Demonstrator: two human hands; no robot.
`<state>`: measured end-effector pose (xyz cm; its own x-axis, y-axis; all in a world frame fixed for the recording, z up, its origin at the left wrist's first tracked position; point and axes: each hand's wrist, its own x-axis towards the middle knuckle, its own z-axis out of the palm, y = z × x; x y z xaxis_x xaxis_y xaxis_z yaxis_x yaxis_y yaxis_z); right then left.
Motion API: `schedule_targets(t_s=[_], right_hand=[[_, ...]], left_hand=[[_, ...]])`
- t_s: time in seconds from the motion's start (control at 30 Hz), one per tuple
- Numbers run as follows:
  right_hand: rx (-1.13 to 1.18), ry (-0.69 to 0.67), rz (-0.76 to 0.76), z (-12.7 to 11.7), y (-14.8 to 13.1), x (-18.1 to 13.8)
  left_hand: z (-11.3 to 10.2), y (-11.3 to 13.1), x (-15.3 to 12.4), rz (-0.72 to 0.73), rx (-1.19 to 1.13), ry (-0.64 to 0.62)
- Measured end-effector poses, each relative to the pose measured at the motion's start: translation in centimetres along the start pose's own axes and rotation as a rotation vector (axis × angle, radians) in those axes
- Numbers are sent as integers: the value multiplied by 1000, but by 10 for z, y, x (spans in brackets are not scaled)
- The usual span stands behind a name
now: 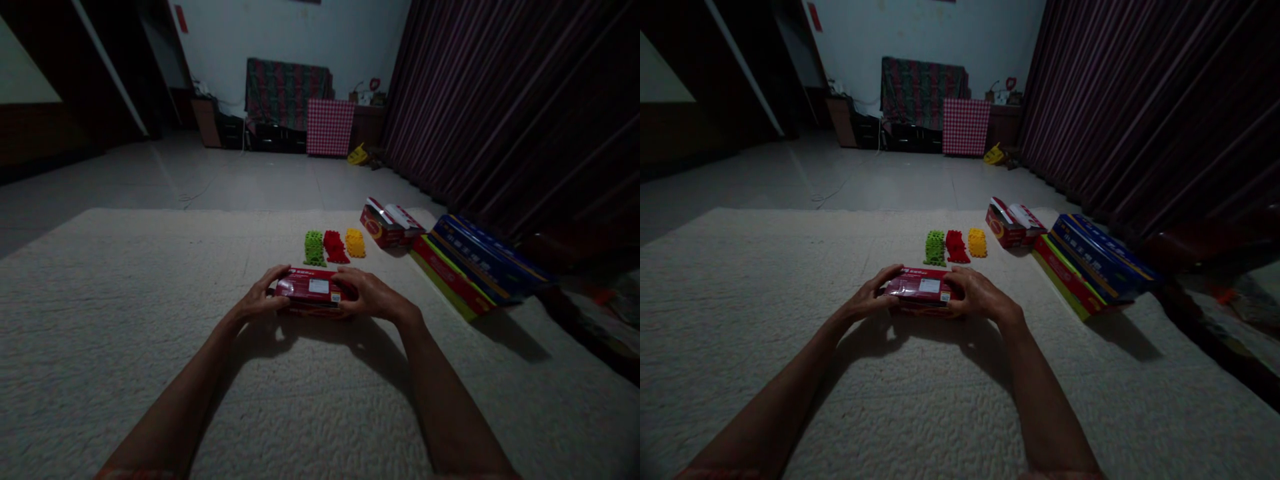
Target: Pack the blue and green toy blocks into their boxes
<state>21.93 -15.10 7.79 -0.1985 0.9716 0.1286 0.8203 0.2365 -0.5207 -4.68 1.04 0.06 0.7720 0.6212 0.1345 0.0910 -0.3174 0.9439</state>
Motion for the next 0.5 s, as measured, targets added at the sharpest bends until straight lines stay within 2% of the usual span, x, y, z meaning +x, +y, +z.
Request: schedule_targets(t_s=[0.5], right_hand=[[-105, 191, -42, 22, 15, -9]], left_hand=[[-3, -4, 0, 23, -22, -40]])
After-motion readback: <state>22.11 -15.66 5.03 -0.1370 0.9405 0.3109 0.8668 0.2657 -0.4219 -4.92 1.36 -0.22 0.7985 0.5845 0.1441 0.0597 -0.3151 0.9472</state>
